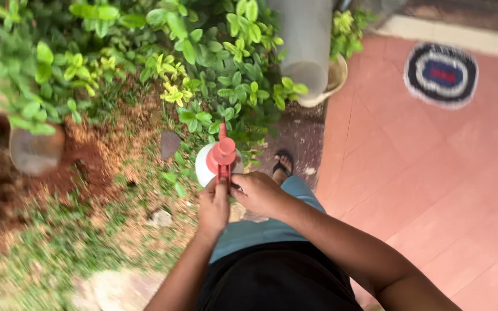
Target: The person pumps a spray bottle and sprays plants in a garden, touching the leaves by hand.
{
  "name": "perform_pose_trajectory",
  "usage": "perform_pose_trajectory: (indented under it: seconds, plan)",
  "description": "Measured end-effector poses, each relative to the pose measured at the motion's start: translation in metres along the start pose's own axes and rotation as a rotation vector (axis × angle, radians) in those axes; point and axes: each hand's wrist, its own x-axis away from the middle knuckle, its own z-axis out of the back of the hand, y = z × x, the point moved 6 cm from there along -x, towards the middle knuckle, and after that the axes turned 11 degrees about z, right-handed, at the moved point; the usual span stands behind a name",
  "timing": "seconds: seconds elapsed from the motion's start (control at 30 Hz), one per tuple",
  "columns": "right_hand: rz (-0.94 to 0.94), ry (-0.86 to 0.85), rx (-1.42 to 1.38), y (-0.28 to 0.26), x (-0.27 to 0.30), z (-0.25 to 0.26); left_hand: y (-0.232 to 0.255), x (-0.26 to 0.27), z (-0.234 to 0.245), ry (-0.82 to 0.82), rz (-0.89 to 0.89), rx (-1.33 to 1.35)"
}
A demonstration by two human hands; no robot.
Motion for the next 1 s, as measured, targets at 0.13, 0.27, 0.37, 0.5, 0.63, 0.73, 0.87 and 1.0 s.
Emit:
perform_pose_trajectory:
  seconds: [0.13,0.27,0.37,0.5,0.63,0.73,0.87,1.0]
  plan:
    - [0.21,-0.18,-0.215,-0.019,0.001,0.07,0.072,0.017,-0.013,0.019,-0.06,0.168]
    - [0.279,-0.245,-0.419,-0.018,0.013,0.115,0.094,0.029,-0.032,0.035,0.012,0.166]
    - [0.274,-0.324,-0.6,0.002,0.017,0.133,0.078,0.032,-0.035,0.085,0.096,0.241]
    - [0.108,-0.356,-0.518,0.059,0.012,0.141,0.054,0.037,-0.05,-0.022,0.141,0.384]
    - [0.043,-0.265,-0.489,0.112,0.016,0.143,0.035,0.046,-0.052,-0.06,0.135,0.503]
    - [-0.038,-0.257,-0.584,0.133,0.021,0.14,0.029,0.053,-0.034,-0.044,0.235,0.559]
    - [-0.054,-0.342,-0.515,0.137,0.033,0.131,0.027,0.066,-0.021,-0.17,0.325,0.38]
    - [-0.063,-0.39,-0.416,0.132,0.033,0.126,-0.005,0.062,-0.024,-0.129,0.286,0.106]
